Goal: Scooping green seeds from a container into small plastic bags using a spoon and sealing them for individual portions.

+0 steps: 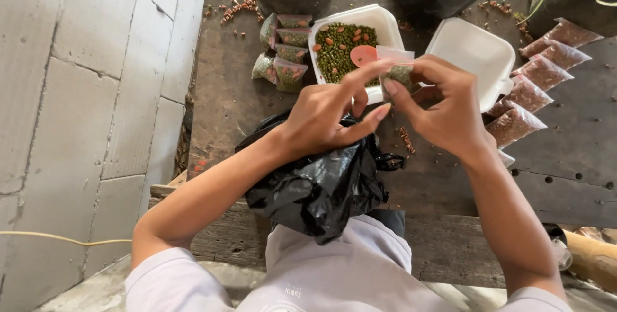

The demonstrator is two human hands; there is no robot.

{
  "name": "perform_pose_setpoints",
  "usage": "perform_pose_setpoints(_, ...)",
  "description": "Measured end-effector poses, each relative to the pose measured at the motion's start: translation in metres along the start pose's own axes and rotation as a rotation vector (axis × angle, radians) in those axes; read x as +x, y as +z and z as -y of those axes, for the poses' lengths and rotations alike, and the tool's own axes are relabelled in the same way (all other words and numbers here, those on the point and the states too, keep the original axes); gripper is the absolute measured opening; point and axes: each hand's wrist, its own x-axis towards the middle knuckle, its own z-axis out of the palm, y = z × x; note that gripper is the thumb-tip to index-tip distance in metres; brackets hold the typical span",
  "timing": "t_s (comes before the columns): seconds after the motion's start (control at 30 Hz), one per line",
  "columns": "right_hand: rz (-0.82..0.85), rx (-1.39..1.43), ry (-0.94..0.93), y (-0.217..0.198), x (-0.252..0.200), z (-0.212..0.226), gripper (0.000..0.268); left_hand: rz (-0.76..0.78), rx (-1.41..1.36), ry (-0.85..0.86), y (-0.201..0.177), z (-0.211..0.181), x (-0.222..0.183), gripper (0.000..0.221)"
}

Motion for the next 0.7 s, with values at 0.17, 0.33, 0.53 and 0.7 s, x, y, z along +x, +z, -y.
perform_pose_setpoints(0.17, -0.031, -0.171, -0.124, 0.005, -0.004, -0.007, 0.014, 0.083, 0.276, 0.198, 0.012, 0.009, -0.004, 0.059)
perform_pose_setpoints(0.33, 0.002, -0.140, -0.060, 0.003, -0.005, -0.005, 0.029, 0.138, 0.387, 0.185, 0.016, 0.006, -0.004, 0.060)
perform_pose_setpoints(0.53, 0.015, -0.069, 0.017, 0.001, -0.005, -0.003, 0.007, 0.090, 0.389, 0.166, 0.017, 0.002, -0.005, 0.062)
perform_pose_setpoints(0.7, 0.046, -0.003, 0.067, -0.002, -0.004, 0.002, 0.005, 0.133, 0.480, 0.174, 0.020, 0.003, -0.008, 0.064)
